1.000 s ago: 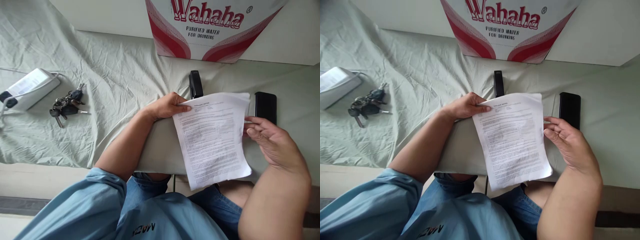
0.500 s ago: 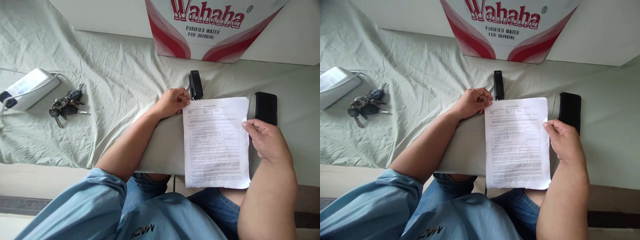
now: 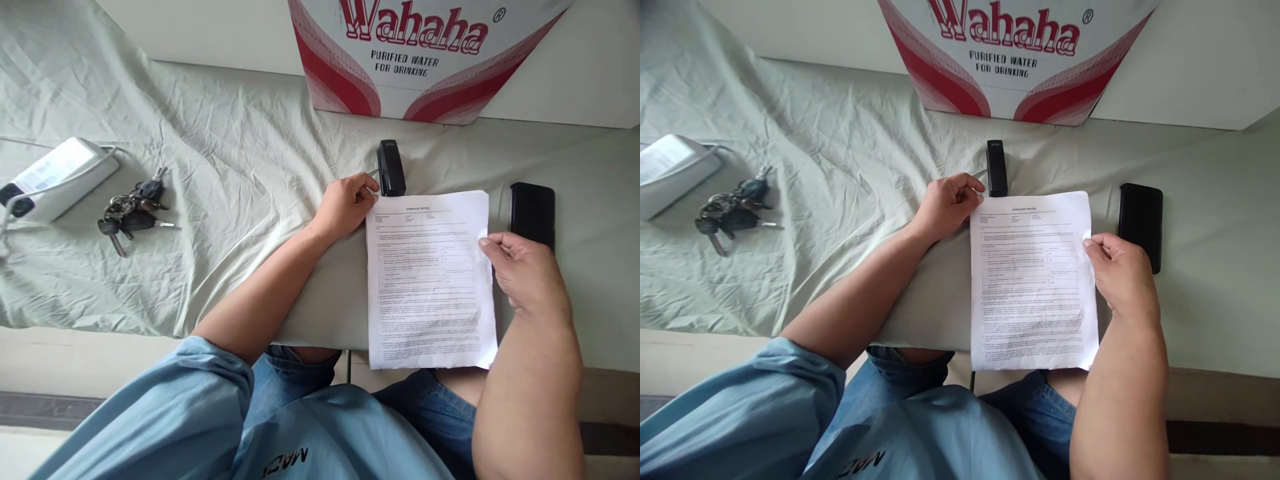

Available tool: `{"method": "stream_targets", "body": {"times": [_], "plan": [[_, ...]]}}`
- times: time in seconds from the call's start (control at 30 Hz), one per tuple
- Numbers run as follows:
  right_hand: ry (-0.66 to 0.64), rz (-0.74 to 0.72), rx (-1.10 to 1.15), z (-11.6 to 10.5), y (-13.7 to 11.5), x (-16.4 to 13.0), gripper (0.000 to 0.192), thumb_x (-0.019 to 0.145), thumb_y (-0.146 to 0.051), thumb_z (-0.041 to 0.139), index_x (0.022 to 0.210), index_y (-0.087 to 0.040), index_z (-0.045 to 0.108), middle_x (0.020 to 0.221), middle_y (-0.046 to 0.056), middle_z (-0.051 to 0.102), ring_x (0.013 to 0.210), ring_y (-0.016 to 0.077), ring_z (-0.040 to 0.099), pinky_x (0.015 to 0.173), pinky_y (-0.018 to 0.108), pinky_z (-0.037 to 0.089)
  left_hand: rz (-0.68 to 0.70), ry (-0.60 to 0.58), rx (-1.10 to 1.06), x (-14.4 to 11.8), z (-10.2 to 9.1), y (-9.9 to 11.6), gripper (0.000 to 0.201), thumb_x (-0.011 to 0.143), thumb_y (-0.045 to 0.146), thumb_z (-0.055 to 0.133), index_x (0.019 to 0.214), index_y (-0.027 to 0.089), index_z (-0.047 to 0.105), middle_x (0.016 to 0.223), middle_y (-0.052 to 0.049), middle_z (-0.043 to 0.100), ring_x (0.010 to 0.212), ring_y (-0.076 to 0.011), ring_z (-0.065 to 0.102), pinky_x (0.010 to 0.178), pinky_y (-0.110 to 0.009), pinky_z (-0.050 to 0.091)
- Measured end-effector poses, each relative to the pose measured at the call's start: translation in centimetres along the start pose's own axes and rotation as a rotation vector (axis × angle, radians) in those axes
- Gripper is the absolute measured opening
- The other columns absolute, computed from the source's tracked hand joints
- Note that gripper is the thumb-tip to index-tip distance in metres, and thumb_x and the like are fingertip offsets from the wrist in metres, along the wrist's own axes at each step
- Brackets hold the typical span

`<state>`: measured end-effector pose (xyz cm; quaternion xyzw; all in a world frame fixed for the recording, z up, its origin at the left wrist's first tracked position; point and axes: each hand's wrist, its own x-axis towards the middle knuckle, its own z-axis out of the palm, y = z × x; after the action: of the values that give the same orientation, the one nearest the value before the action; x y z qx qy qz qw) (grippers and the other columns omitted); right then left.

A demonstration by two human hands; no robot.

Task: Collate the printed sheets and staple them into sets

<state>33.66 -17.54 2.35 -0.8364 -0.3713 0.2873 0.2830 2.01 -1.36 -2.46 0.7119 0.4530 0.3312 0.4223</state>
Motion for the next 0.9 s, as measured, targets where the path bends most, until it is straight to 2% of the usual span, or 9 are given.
{"method": "stream_targets", "body": {"times": [0.13, 0.23, 0.43, 0.5, 0.53, 0.57, 0.63, 0.73, 0.9], "plan": [[-0.024, -0.001, -0.059, -0.1, 0.1, 0.2, 0.045, 0.077, -0.069, 0.081, 0.092, -0.026, 0.084, 0.073, 0.000, 0.073, 0.068, 0.0197, 0.056, 0.069, 0.039, 0.042, 0.009, -0.023, 0.067, 0.2, 0.2, 0.0, 0.016, 0.089, 0.016, 0.067, 0.090, 0.022, 0.082, 0.079, 0.001, 0.079, 0.073, -0.0163, 0.066, 0.080, -0.035, 0.057], [-0.030, -0.020, -0.036, -0.1, 0.3, 0.3, 0.041, 0.079, -0.066, 0.081, 0.090, -0.027, 0.085, 0.073, 0.000, 0.075, 0.069, 0.0199, 0.057, 0.069, 0.038, 0.043, -0.002, 0.014, 0.106, 0.2, 0.6, 0.1, 0.020, 0.088, 0.012, 0.067, 0.088, 0.023, 0.084, 0.079, 0.000, 0.080, 0.074, -0.0181, 0.067, 0.084, -0.038, 0.059], [-0.001, -0.011, -0.015, 0.4, 0.1, 0.7, 0.040, 0.079, -0.064, 0.082, 0.091, -0.025, 0.085, 0.072, 0.001, 0.075, 0.068, 0.0193, 0.057, 0.067, 0.037, 0.041, 0.012, 0.105, 0.118, -0.2, 1.3, -0.6, 0.027, 0.096, 0.013, 0.067, 0.103, 0.023, 0.092, 0.089, -0.002, 0.083, 0.081, -0.0199, 0.073, 0.092, -0.041, 0.066], [0.009, -0.027, -0.023, 0.4, 0.4, 0.8, 0.039, 0.081, -0.064, 0.081, 0.091, -0.026, 0.085, 0.071, 0.001, 0.074, 0.068, 0.0197, 0.057, 0.067, 0.037, 0.041, 0.075, 0.129, 0.115, -0.3, 1.3, -1.2, 0.041, 0.099, 0.013, 0.065, 0.127, 0.023, 0.094, 0.113, -0.007, 0.091, 0.098, -0.0229, 0.081, 0.103, -0.043, 0.070], [0.011, -0.032, -0.022, 0.4, 0.5, 0.9, 0.039, 0.082, -0.064, 0.081, 0.092, -0.027, 0.085, 0.073, 0.001, 0.075, 0.069, 0.0202, 0.058, 0.068, 0.037, 0.042, 0.129, 0.135, 0.112, -0.2, 1.3, -1.6, 0.051, 0.100, 0.012, 0.064, 0.141, 0.025, 0.093, 0.132, -0.009, 0.092, 0.114, -0.0254, 0.085, 0.112, -0.046, 0.070], [0.013, -0.032, -0.021, 0.4, 0.7, 0.9, 0.039, 0.083, -0.065, 0.081, 0.093, -0.027, 0.085, 0.075, 0.001, 0.077, 0.070, 0.0208, 0.060, 0.069, 0.037, 0.042, 0.196, 0.126, 0.110, -0.1, 1.3, -2.0, 0.060, 0.101, 0.011, 0.063, 0.153, 0.029, 0.089, 0.151, -0.010, 0.090, 0.133, -0.0281, 0.085, 0.123, -0.050, 0.069], [0.012, -0.025, -0.017, 0.3, 1.0, 1.0, 0.040, 0.085, -0.066, 0.081, 0.095, -0.028, 0.085, 0.077, 0.001, 0.078, 0.070, 0.0211, 0.061, 0.069, 0.038, 0.043, 0.350, 0.053, 0.114, 0.2, 1.3, -2.7, 0.069, 0.105, 0.011, 0.060, 0.165, 0.038, 0.084, 0.180, -0.005, 0.078, 0.167, -0.0318, 0.073, 0.143, -0.060, 0.059], [0.001, -0.016, -0.014, 0.2, 1.0, 0.8, 0.040, 0.086, -0.066, 0.081, 0.097, -0.028, 0.085, 0.073, -0.001, 0.074, 0.066, 0.0194, 0.055, 0.068, 0.039, 0.041, 0.463, -0.078, 0.112, 0.6, 1.1, -3.3, 0.070, 0.110, 0.010, 0.052, 0.165, 0.038, 0.085, 0.191, 0.000, 0.071, 0.186, -0.0324, 0.058, 0.157, -0.070, 0.045], [0.020, -0.001, -0.019, -0.1, 0.0, 0.2, 0.045, 0.083, -0.070, 0.083, 0.093, -0.027, 0.084, 0.068, -0.001, 0.068, 0.062, 0.0185, 0.050, 0.062, 0.038, 0.034, 0.375, -0.131, 0.026, 1.0, 0.5, -2.9, 0.050, 0.115, 0.024, 0.064, 0.153, 0.038, 0.093, 0.187, 0.001, 0.075, 0.183, -0.0349, 0.064, 0.156, -0.071, 0.049]]}}
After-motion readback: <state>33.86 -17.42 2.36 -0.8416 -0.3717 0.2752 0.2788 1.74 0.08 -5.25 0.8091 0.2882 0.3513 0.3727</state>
